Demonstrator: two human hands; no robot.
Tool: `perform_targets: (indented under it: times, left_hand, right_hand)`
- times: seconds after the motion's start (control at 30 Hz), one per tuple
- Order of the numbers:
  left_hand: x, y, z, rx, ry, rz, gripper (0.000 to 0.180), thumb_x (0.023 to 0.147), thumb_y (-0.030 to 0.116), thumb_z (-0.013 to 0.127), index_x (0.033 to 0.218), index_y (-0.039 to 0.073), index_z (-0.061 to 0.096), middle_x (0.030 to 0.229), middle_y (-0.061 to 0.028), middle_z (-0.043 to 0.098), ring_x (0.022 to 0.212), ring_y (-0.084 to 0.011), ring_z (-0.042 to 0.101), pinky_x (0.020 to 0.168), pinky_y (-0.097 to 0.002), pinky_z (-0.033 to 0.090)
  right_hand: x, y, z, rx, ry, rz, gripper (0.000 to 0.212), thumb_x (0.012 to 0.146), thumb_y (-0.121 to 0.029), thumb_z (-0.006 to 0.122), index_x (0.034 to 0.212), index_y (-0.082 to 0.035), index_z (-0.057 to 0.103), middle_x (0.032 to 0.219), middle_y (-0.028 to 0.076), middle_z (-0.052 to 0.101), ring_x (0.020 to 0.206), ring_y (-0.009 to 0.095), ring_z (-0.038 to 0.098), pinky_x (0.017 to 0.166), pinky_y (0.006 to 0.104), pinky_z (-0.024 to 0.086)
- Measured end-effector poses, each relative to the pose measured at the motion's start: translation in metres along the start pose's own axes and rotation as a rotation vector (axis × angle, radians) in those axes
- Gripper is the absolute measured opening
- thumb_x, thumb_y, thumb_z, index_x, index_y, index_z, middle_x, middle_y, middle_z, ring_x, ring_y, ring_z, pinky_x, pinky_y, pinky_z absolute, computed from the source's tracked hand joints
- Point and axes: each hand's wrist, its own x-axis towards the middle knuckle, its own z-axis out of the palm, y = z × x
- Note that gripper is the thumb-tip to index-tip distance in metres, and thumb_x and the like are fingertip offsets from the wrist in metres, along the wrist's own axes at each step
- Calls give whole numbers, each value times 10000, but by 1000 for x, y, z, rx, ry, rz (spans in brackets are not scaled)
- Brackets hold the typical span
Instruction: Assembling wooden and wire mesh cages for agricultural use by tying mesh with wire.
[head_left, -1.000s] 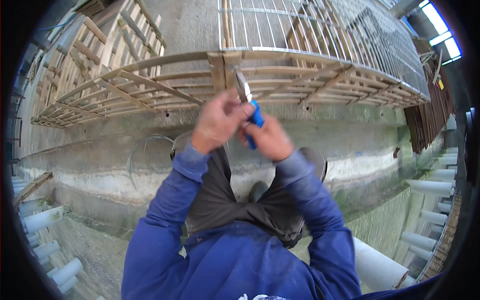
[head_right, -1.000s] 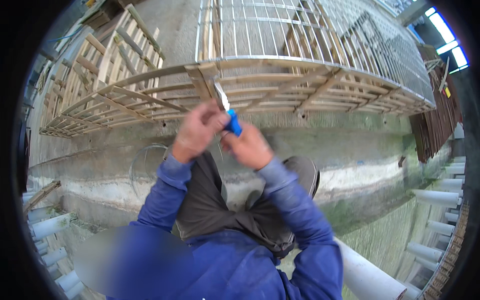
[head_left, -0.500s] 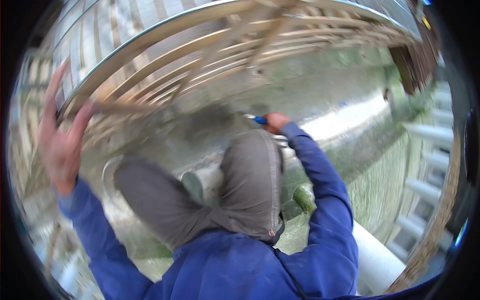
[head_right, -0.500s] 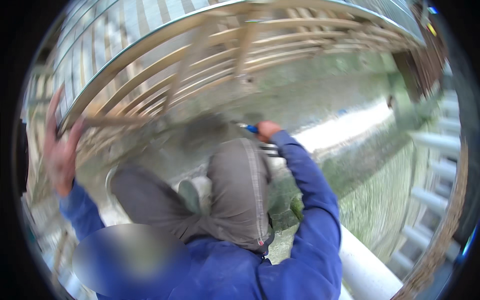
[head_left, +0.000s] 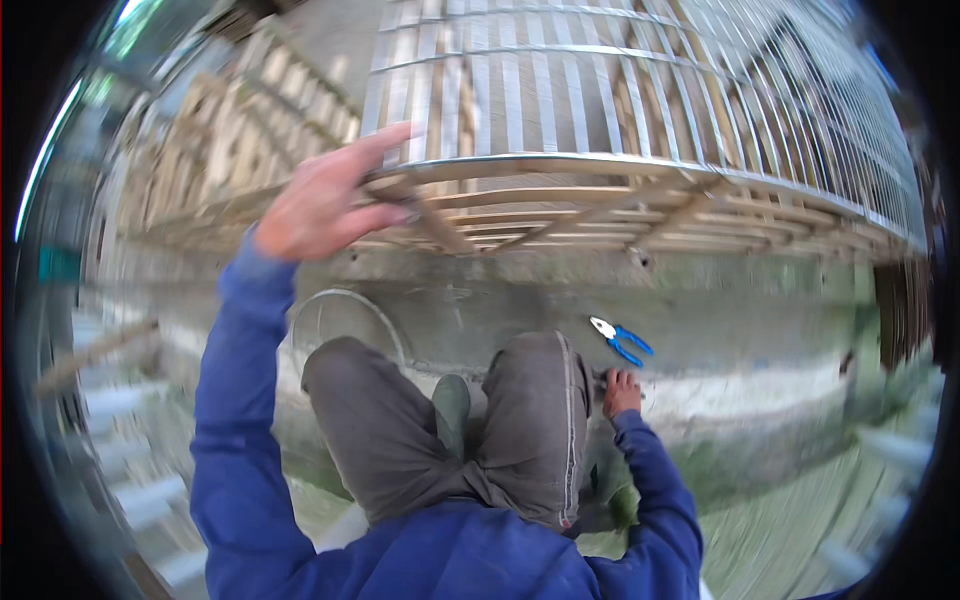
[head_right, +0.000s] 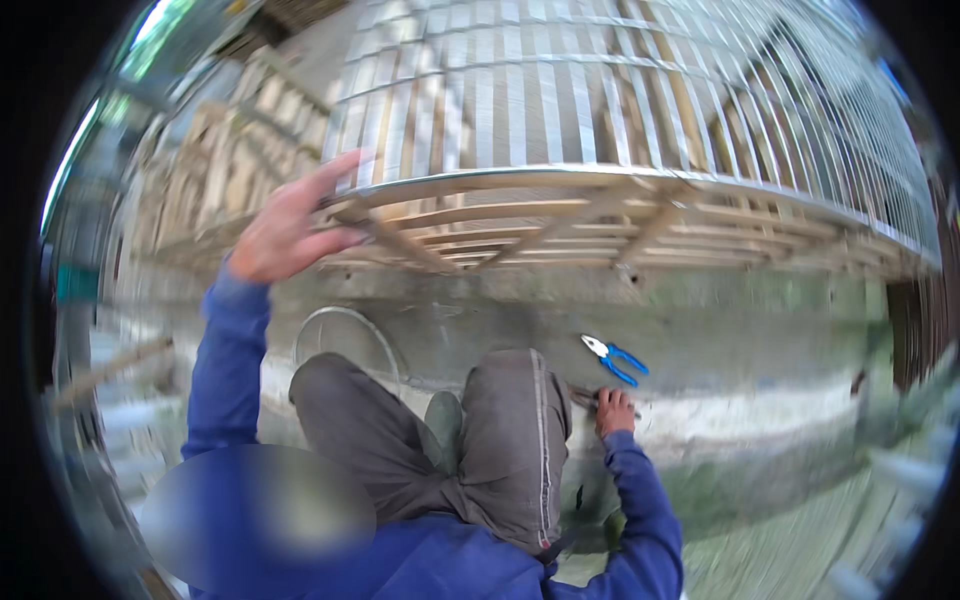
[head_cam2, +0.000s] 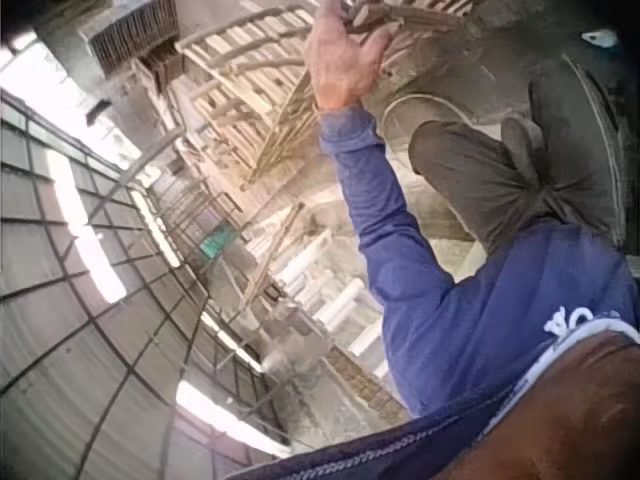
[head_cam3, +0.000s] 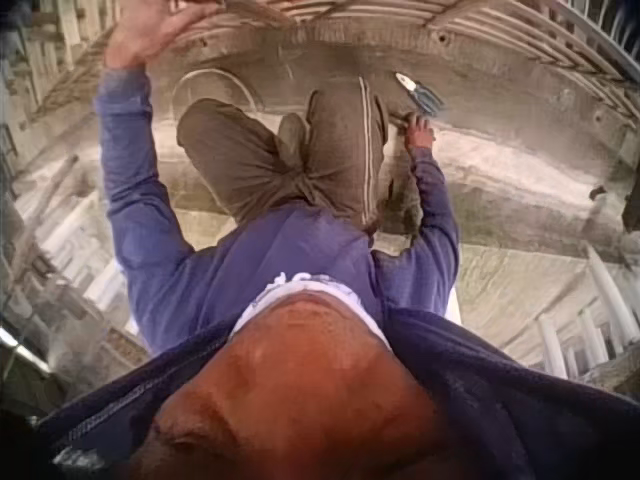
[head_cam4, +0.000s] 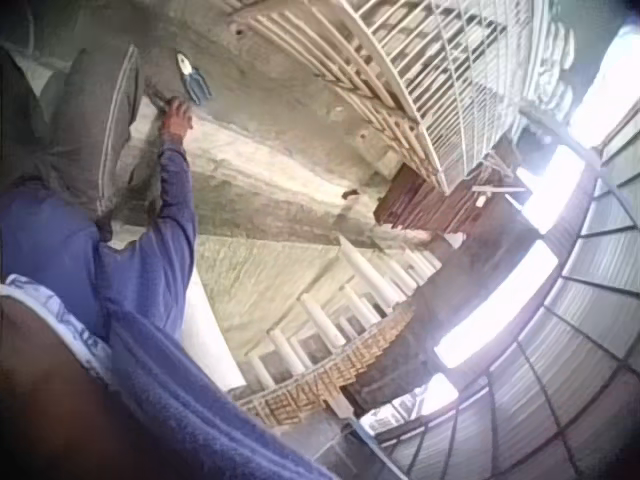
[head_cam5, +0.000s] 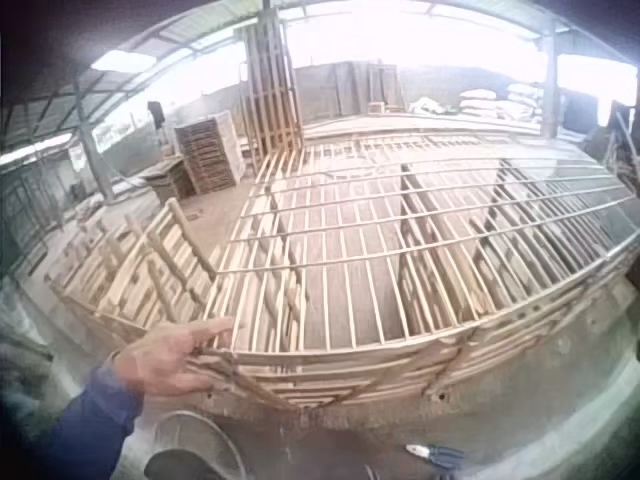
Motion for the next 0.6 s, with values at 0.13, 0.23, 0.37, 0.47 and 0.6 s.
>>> perform_targets:
  times: [0.13, 0.23, 0.37, 0.47, 0.6]
  left_hand:
    - [-32, -17, -12, 36, 133, 90, 797, 746, 164, 742, 1438, 128, 348, 1351, -189, 495, 1176, -315, 543, 996, -376, 431]
    - [-45, -26, -19, -185, 164, 153, 845, 731, 166, 751, 1457, 180, 319, 1359, -183, 491, 1160, -309, 558, 993, -380, 442]
    - [-58, -37, -8, 140, 184, -68, 811, 756, 337, 747, 1449, 274, 331, 1176, -179, 617, 1030, -323, 625, 898, -402, 491]
    - [-44, -26, -4, 222, 262, -73, 737, 821, 677, 495, 1435, 295, 354, 961, -141, 690, 905, -360, 648, 780, -435, 499]
    - [-42, -26, -2, 263, 275, -65, 729, 828, 734, 391, 1429, 322, 359, 940, -143, 691, 896, -365, 649, 784, -448, 493]
  right_hand:
    - [8, -23, -16, 148, 82, -33, 318, 769, -90, 549, 1080, -51, 492, 1001, 162, 569, 944, 342, 589, 756, 443, 509]
    - [2, -13, -46, 506, 92, 8, 285, 793, -97, 544, 1067, -19, 542, 904, 179, 600, 856, 347, 621, 736, 419, 504]
    - [-23, -78, -213, 928, 334, -200, 227, 843, -119, 561, 1041, -22, 614, 858, 178, 611, 808, 350, 622, 717, 411, 490]
    - [-11, -120, -279, 816, 592, -443, 209, 845, -119, 594, 1046, -60, 592, 866, 173, 603, 752, 362, 606, 673, 405, 495]
    - [14, -188, -316, 586, 639, -632, 323, 762, -86, 659, 1062, -67, 542, 884, 180, 588, 794, 388, 598, 665, 432, 494]
